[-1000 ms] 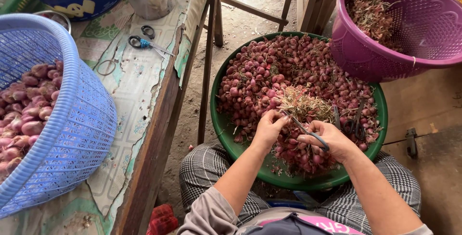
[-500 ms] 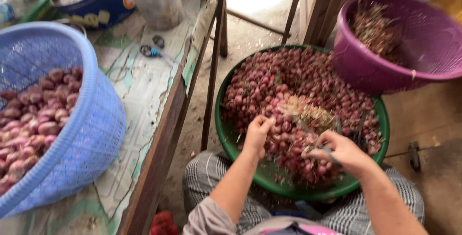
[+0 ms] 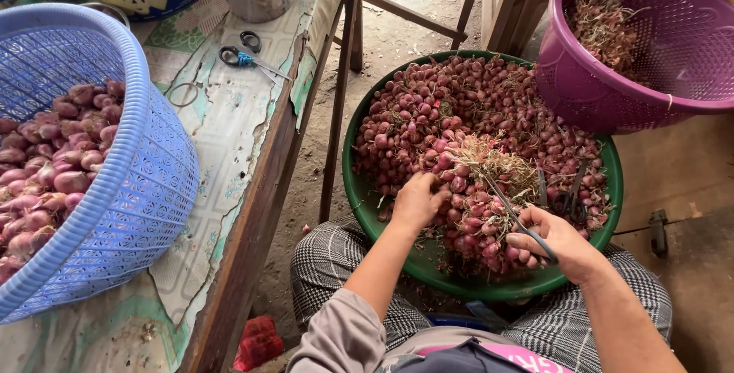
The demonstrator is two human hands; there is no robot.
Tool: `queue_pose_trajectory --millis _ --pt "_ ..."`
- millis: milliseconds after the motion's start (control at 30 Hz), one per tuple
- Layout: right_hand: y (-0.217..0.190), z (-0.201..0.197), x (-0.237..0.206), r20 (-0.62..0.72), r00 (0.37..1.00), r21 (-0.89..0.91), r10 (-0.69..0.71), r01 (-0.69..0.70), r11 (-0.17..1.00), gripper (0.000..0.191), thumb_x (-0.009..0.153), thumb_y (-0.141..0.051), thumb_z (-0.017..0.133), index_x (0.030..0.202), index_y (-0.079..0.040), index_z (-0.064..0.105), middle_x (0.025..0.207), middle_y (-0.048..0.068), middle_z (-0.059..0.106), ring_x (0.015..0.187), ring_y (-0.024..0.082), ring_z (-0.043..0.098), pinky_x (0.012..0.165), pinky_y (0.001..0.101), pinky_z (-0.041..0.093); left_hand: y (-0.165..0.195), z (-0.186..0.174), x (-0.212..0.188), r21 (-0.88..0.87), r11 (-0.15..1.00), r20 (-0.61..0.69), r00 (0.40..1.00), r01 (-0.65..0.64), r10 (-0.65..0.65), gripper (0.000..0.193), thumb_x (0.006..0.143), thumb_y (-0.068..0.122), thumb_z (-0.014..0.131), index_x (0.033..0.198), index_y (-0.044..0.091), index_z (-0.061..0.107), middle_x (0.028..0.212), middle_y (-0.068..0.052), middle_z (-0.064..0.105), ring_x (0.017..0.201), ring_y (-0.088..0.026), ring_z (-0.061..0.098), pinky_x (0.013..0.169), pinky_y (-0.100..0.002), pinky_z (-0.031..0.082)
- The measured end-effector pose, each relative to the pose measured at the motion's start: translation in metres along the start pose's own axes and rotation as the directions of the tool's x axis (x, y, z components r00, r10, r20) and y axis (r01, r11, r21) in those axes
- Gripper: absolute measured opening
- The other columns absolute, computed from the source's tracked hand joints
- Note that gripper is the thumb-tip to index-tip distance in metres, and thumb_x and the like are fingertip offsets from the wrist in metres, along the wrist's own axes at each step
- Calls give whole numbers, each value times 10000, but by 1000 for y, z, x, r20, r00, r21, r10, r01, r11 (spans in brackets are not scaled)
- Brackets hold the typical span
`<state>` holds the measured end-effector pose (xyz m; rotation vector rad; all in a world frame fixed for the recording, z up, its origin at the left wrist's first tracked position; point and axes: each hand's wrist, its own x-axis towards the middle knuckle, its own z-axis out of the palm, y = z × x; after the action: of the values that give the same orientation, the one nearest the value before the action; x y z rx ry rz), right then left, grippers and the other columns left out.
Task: The person sits on a low stool and trims the root ends and dried tops off shallots using scissors, one shallot at a time, placing the trimmed shallots into a blue basket and the cut-off roots and leaves into a purple waste basket.
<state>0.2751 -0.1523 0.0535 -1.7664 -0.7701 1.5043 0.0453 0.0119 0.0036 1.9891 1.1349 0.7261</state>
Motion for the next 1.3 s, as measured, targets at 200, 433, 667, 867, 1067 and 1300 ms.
queue_pose_trajectory --millis 200,433,667,867,1067,1300 --pt "-4 10 9 69 995 -71 72 -67 995 421 762 -336 838 970 -62 595 614 50 645 495 110 586 434 244 397 -8 4 8 -163 961 164 967 223 -197 285 862 248 776 1024 48 653 894 -137 736 810 -216 709 766 -349 562" --pt "-39 24 26 130 986 -139 102 -84 987 415 785 -358 815 999 -51 635 629 44 695 459 101 595 379 219 358 -15 10 17 -708 604 309 929 367 -202 211 917 201 771 944 67 610 826 14 645 706 -70 540 608 -248 447" --pt "-46 33 38 106 994 11 35 -36 999 433 781 -312 838 1000 20 667 705 61 712 471 102 636 372 264 466 -12 17 7 -772 425 424 881 473 -211 170 918 174 764 948 82 624 824 2 677 670 -47 548 572 -213 433" --pt "-42 28 31 154 988 -30 18 -14 999 405 748 -306 834 968 -19 651 631 124 735 367 139 583 336 237 367 -12 15 0 -763 388 470 856 516 -214 164 899 177 765 932 87 632 832 -15 708 615 -62 515 509 -240 396" --pt "-45 31 32 120 992 -151 28 -9 988 423 739 -311 861 934 -50 592 615 117 718 418 144 604 364 273 429 -14 17 -2 -784 444 394 901 434 -183 153 916 156 763 971 67 653 876 -5 692 750 -58 591 643 -238 480" --pt "-39 35 34 65 998 -142 11 -2 990 414 745 -251 869 936 -41 568 629 68 690 495 136 601 411 279 415 -11 12 -7 -781 424 422 888 459 -184 136 905 168 739 975 98 645 852 9 669 727 -77 575 628 -242 463"
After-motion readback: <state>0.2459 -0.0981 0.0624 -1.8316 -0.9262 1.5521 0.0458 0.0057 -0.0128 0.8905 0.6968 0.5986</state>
